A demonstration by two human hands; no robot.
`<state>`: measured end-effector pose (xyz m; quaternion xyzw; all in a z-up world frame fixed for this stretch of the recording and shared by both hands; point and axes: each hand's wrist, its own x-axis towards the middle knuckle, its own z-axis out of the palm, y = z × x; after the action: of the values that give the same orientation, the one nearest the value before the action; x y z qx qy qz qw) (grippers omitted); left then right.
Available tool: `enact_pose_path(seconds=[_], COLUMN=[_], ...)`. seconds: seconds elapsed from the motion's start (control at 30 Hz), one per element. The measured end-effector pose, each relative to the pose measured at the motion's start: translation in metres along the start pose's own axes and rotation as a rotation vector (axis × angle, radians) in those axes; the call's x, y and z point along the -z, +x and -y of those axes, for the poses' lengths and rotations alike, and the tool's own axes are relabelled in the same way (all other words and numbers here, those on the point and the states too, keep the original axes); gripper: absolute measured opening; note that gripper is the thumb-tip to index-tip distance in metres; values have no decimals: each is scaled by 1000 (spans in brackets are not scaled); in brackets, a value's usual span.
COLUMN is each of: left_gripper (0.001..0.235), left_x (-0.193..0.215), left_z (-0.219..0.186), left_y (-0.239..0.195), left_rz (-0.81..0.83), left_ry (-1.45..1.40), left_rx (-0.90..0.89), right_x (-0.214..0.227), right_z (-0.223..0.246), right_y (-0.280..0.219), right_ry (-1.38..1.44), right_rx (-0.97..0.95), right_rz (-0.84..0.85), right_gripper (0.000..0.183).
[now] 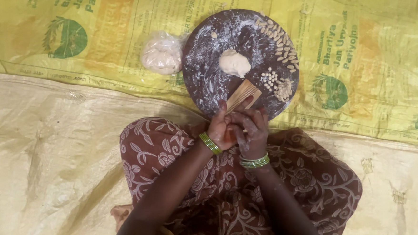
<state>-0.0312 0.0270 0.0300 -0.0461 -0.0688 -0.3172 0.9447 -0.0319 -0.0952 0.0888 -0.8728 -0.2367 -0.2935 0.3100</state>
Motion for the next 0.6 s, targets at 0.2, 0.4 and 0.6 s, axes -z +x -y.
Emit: enact_pose_path(seconds=[0.2,0.4,0.6], left_gripper=[98,104,97], left_x=[4,11,19], left_z=[-5,-18,1], left_y=[11,6,7], left_rz=[164,136,277], left_ry=[-116,114,-140], left_rx=[-137,-234,-164], right_x=[-26,3,0], right_z=[-8,15,-2], right_y=[-9,-39,-21], right_ry=[-156,45,-274], right_rx=[371,187,284], right_rz=[-198,224,293], right_gripper=[57,52,45])
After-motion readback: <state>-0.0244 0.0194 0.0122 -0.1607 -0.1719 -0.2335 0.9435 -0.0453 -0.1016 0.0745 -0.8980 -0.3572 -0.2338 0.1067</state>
